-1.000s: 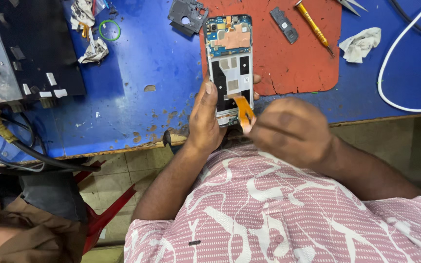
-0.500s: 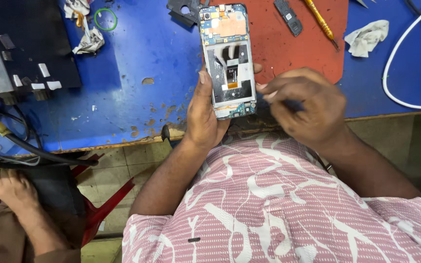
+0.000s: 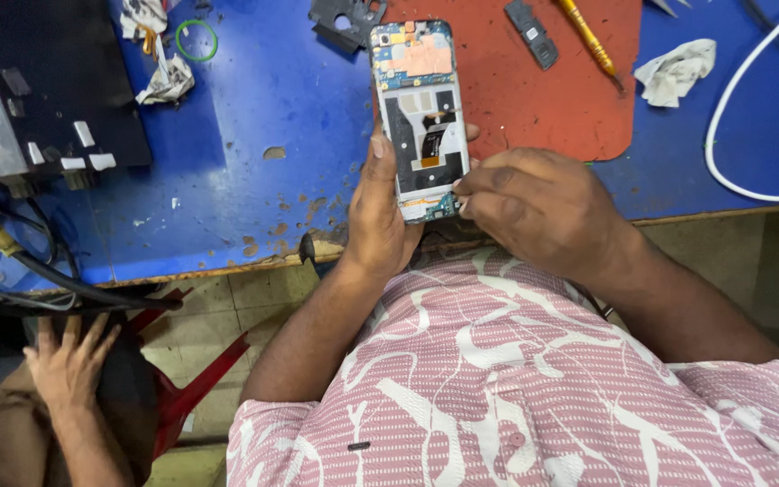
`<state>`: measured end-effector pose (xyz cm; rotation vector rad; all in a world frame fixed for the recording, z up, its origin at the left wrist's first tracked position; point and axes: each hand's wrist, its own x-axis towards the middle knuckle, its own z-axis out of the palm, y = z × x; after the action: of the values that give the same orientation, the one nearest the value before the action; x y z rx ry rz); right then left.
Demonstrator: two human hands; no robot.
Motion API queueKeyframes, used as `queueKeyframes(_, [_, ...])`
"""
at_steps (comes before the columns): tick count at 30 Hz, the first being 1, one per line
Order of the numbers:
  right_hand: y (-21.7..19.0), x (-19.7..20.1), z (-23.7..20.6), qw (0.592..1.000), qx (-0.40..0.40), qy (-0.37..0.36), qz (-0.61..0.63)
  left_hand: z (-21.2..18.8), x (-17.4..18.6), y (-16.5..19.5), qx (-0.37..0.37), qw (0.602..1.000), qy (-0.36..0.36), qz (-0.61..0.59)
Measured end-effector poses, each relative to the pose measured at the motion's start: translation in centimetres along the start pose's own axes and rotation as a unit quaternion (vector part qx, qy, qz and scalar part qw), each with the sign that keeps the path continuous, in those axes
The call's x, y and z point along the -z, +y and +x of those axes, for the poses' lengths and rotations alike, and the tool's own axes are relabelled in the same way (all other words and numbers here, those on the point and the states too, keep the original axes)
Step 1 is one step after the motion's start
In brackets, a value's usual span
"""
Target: The person uses a screwdriver to remove screws from a smartphone's back cover and then uses tweezers to detach the battery connector. The person then removes the battery from the phone.
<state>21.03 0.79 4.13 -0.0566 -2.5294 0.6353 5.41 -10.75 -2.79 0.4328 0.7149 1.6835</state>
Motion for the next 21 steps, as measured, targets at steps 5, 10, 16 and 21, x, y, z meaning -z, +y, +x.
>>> queueKeyframes(5, [0.23, -0.12, -0.22, 0.997, 0.074, 0.008, -0.031, -0.14, -0.16, 0.11, 0.023, 0.998, 0.025, -0.044])
queueKeyframes(10, [0.27, -0.72, -0.47, 0.993, 0.097, 0.035, -0.062, -0.22, -0.17, 0.15, 0.036, 0.997, 0.03, -0.057])
queueKeyframes(16, [0.2, -0.56, -0.49, 0.992, 0.105, 0.03, -0.067, -0.23, -0.17, 0.2, 0.042, 0.997, 0.031, -0.052])
queueKeyframes(21, [0.19, -0.42, -0.53, 0.995, 0.09, 0.021, -0.048, -0.21, -0.27, 0.23, 0.04, 0.998, 0.029, -0.038])
